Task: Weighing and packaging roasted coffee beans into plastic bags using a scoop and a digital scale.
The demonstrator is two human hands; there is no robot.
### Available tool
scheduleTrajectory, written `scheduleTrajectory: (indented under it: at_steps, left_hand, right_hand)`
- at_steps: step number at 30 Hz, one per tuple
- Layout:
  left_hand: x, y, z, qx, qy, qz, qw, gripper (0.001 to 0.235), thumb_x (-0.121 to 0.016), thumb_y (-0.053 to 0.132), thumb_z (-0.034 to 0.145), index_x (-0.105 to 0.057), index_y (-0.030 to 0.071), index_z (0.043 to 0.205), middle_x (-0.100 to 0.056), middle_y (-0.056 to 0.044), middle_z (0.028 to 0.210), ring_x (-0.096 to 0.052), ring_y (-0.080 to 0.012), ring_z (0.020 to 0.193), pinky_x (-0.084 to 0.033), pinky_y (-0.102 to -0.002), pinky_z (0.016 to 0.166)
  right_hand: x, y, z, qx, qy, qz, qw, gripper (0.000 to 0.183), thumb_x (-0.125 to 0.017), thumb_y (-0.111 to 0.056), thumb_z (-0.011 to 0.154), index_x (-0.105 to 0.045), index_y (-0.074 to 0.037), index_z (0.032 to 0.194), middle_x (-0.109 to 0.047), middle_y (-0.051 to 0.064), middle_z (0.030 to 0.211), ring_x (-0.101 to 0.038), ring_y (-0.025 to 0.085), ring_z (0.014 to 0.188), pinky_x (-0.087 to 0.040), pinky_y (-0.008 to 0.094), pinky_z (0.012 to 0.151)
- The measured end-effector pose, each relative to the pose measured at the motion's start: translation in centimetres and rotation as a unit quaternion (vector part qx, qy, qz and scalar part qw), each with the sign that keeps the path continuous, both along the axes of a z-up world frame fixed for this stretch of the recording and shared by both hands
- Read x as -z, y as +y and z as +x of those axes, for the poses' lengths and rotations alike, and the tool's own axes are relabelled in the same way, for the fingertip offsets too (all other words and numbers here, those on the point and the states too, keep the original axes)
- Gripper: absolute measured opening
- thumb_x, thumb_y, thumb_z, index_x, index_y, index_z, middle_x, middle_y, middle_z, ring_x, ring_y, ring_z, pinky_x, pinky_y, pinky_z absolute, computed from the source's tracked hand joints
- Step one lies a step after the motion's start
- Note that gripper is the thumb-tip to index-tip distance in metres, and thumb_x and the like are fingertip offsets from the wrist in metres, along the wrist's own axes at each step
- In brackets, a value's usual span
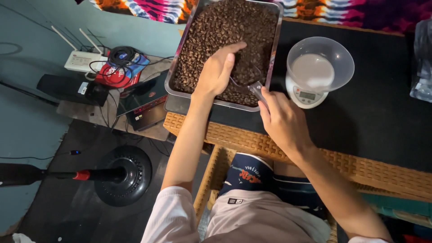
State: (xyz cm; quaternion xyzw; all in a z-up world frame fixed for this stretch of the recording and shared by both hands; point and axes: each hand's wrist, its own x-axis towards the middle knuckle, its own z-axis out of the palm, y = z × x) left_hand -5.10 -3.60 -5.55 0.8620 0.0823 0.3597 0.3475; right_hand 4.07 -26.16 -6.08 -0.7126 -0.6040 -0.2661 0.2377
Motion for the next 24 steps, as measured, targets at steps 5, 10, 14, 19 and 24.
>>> scheduleTrajectory:
  at_steps: [5,10,14,19,24]
  left_hand:
    - [-0.2,0.0,-0.4,-0.015,-0.039,0.002,0.999,0.082,-0.008,0.059,0.109,-0.057,0.002,0.142,-0.061,-0.022,0.144,-0.057,-0.0373,0.138,-0.044,-0.047,0.117]
    - [0.1,0.3,0.0,-0.053,-0.009,-0.021,0.998,0.074,-0.013,0.056,0.109,-0.056,0.006,0.143,-0.057,-0.019,0.148,-0.051,-0.0359,0.141,-0.038,-0.046,0.119]
    - [-0.2,0.1,0.0,-0.059,0.023,-0.068,0.996,0.075,-0.016,0.059,0.106,-0.055,0.008,0.145,-0.054,-0.019,0.153,-0.048,-0.0359,0.144,-0.036,-0.046,0.119]
    - [-0.5,-0.1,-0.1,-0.030,0.045,-0.051,0.997,0.078,-0.019,0.058,0.106,-0.056,-0.001,0.143,-0.059,-0.022,0.146,-0.054,-0.0371,0.138,-0.043,-0.044,0.114]
    - [-0.3,0.1,0.0,-0.016,0.038,-0.027,0.999,0.077,-0.018,0.056,0.107,-0.060,0.000,0.139,-0.063,-0.022,0.142,-0.058,-0.0372,0.135,-0.045,-0.045,0.111]
  right_hand:
    - [0.6,-1.0,0.0,-0.048,0.032,0.010,0.998,0.032,-0.070,-0.007,0.102,-0.061,0.002,0.132,-0.071,0.016,0.110,-0.070,0.030,0.086,-0.060,0.038,0.073]
    - [0.3,-1.8,0.1,-0.073,0.033,0.052,0.995,0.031,-0.073,-0.001,0.101,-0.062,0.004,0.130,-0.073,0.018,0.115,-0.072,0.028,0.099,-0.060,0.035,0.089]
    - [1.0,-2.1,0.6,-0.072,0.048,0.057,0.995,0.031,-0.071,-0.002,0.102,-0.063,0.006,0.130,-0.073,0.019,0.115,-0.072,0.028,0.099,-0.060,0.037,0.089]
    - [1.0,-2.1,0.9,-0.080,0.053,0.064,0.993,0.031,-0.069,-0.003,0.104,-0.061,0.006,0.133,-0.073,0.019,0.116,-0.072,0.029,0.101,-0.060,0.037,0.090]
    - [1.0,-2.0,1.1,-0.072,0.043,0.064,0.994,0.032,-0.071,-0.003,0.104,-0.061,0.005,0.133,-0.071,0.018,0.116,-0.072,0.030,0.101,-0.060,0.038,0.089]
